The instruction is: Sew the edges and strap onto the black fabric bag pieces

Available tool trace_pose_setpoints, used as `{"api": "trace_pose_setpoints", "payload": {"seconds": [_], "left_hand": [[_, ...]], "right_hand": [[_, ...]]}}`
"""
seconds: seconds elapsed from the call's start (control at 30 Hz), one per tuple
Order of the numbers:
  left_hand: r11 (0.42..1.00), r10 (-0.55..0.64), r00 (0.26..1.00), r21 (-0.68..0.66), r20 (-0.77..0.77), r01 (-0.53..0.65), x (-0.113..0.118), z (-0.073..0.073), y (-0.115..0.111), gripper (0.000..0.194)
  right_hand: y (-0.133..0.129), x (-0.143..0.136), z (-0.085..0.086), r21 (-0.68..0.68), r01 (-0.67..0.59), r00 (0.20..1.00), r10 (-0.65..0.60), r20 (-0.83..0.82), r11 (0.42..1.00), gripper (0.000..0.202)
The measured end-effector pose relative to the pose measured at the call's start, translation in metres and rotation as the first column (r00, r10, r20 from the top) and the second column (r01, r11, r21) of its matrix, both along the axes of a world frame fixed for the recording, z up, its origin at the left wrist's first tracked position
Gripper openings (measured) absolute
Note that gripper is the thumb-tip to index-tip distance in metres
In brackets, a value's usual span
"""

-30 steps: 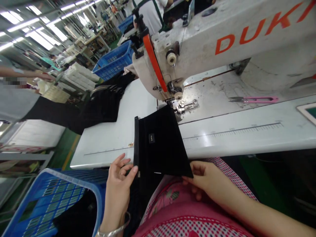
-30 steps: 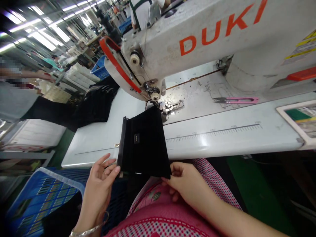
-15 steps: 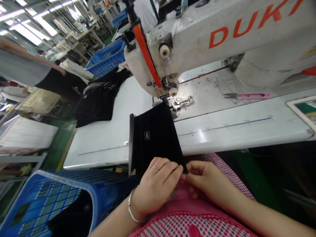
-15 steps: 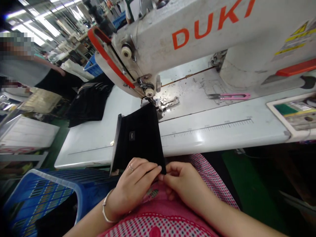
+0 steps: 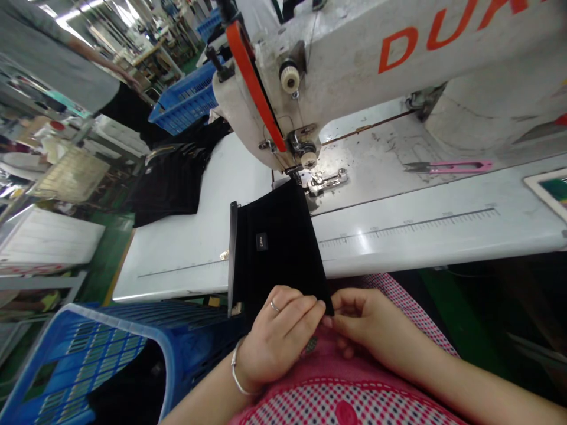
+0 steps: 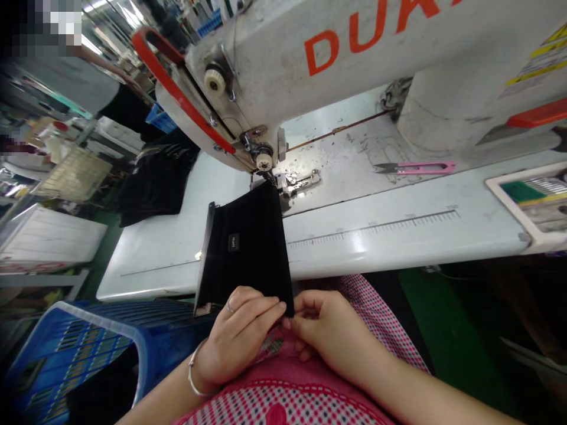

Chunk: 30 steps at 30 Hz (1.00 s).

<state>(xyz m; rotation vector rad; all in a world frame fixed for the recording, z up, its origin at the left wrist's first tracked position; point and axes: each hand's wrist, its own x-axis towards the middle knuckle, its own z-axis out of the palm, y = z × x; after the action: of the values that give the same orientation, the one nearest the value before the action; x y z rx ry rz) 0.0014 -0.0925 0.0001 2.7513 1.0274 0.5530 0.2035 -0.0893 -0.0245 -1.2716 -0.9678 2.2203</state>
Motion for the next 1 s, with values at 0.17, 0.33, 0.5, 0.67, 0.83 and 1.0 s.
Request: {"api": "trace_pose_setpoints", "payload": {"seconds": [0.17,0.33,0.5,0.67,0.83,1.0], "left_hand": [[0.999,-0.025,1.0,0.024,-0.017,0.025,0.003,0.001,0.003,0.024],[0.995,0.032,0.999,0.097,-0.03,-0.029,0.008,0.004,0.006,0.019],[0.997,0.003,0.999,0.075,0.033,-0.006,0.011,0.007,0.009,0.02],[0.998,0.019,1.0,0.06,0.002,-0.019,0.014,0.006,0.014,0.023],[1.0,0.001,0.999,0.024,-0.049,0.0,0.01,0.004,0.028,0.023],[1.0,-0.012,0.999,-0.027,-0.038,0.011,0.007,0.003,0.045,0.017]], "right_hand": [[0.001,0.003,0.002,-0.028,0.006,0.992,-0.009,-0.128,1.0,0.031],[0.001,0.006,0.001,-0.014,-0.058,0.99,0.056,-0.126,0.998,0.036],[0.006,0.025,-0.006,0.815,-0.214,0.935,-0.129,0.331,0.539,0.015],[0.019,0.03,-0.018,0.892,-0.377,0.882,-0.391,0.264,-0.248,0.028],[0.031,0.023,-0.025,0.868,-0.402,0.879,-0.389,0.277,-0.29,0.028],[0.05,0.024,-0.02,0.851,-0.435,0.863,-0.404,0.302,-0.293,0.029]]}}
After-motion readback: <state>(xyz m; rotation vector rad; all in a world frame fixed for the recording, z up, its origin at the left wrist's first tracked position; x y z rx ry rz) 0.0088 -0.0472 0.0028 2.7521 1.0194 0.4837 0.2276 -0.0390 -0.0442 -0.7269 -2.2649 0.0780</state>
